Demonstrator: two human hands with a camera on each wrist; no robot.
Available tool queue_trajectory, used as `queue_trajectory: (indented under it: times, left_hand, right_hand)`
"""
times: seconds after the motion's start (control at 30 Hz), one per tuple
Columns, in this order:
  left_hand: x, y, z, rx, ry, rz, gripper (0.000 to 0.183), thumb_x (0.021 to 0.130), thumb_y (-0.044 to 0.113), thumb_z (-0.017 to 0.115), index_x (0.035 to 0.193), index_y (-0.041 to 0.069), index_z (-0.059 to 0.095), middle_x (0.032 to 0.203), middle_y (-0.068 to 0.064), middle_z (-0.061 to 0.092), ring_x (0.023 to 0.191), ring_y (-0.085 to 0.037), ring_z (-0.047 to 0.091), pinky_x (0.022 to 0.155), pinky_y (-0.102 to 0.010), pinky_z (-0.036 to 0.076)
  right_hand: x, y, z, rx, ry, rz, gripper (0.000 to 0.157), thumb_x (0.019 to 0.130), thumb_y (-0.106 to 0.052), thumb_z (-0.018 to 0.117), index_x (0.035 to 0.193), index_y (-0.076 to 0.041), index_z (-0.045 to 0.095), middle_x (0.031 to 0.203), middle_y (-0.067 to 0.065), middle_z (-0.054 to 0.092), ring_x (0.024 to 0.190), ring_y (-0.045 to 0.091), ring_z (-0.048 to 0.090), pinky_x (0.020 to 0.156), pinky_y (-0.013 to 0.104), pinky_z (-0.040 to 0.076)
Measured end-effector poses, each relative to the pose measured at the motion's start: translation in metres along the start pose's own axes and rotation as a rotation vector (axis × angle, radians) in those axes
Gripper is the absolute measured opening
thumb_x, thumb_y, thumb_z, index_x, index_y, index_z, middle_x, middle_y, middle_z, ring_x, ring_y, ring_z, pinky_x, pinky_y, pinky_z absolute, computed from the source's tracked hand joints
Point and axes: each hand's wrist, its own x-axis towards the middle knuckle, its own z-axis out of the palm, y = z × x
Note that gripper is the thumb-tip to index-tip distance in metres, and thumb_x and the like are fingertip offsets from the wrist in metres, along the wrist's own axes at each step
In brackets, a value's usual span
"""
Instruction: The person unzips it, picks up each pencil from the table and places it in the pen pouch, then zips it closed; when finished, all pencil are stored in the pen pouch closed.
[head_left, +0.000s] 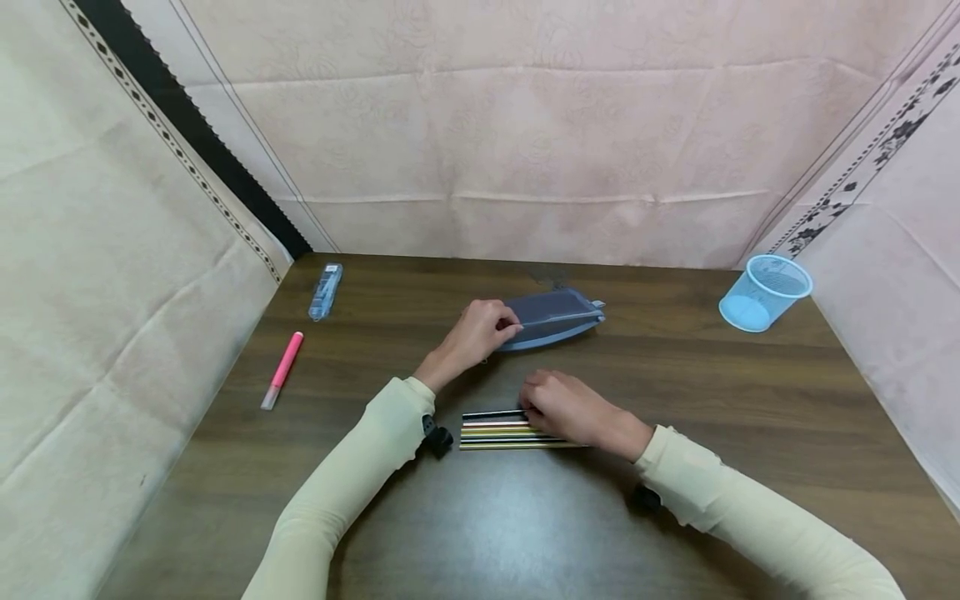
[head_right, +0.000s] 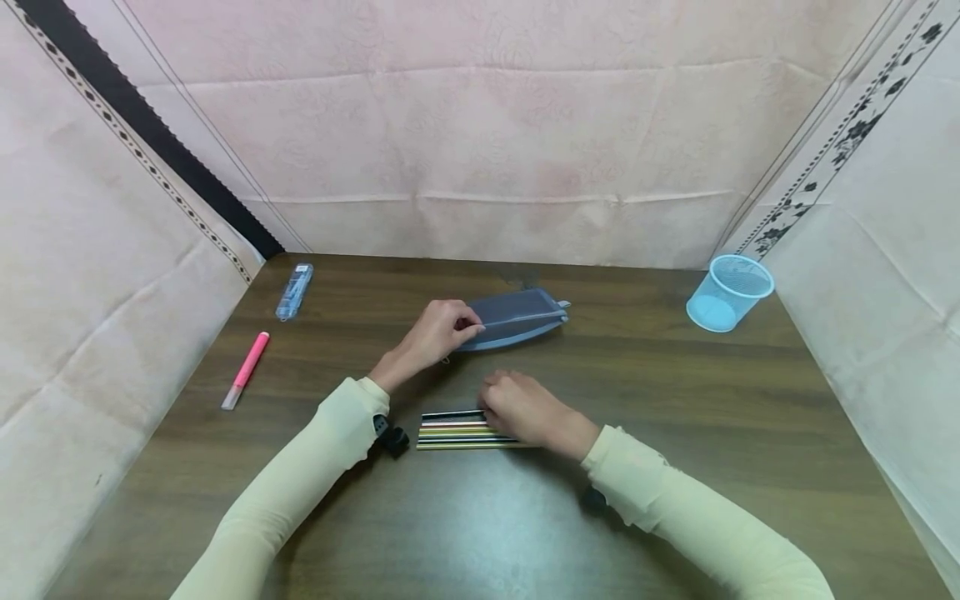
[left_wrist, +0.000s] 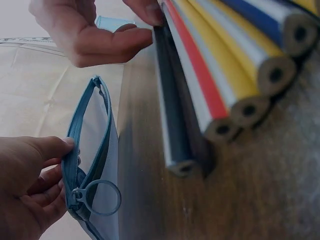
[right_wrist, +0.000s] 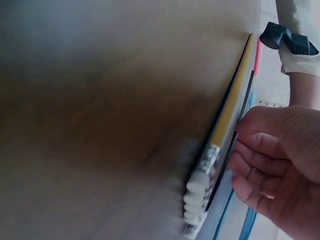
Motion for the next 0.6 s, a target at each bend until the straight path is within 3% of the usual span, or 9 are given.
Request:
queue_trajectory:
  times: [0.3,0.5,0.6]
  left_hand:
    - [-0.002,-0.001,0.004,0.001,-0.01,-0.002,0.015,0.098,0.02,0.067,0.1,0.011,0.079,0.095,-0.002,0.072,0.081,-0.01,0.065,0.073,-0.024,0.056]
    - [-0.001,-0.003,0.004,-0.01,-0.013,0.002,0.015,0.098,0.02,0.067,0.101,0.01,0.079,0.096,-0.003,0.072,0.081,-0.01,0.065,0.073,-0.023,0.056]
    - [0.001,-0.004,0.002,-0.007,-0.015,0.003,0.015,0.098,0.02,0.067,0.101,0.01,0.079,0.096,-0.003,0.073,0.081,-0.01,0.066,0.073,-0.023,0.056]
  right_hand:
    - [-0.008,0.005,-0.01,0.003,0.043,-0.094,0.007,0.089,-0.009,0.072,0.09,-0.013,0.068,0.085,-0.004,0.062,0.08,0.009,0.056,0.072,0.026,0.05]
    - [-0.022,0.005,-0.025,0.01,0.026,-0.083,0.009,0.091,-0.012,0.073,0.1,-0.012,0.072,0.094,-0.002,0.063,0.088,0.01,0.056,0.075,0.027,0.053]
    - [-0.025,0.005,-0.033,0.08,0.013,-0.052,0.008,0.091,-0.012,0.072,0.099,-0.012,0.072,0.093,-0.003,0.063,0.086,0.007,0.056,0.073,0.025,0.052]
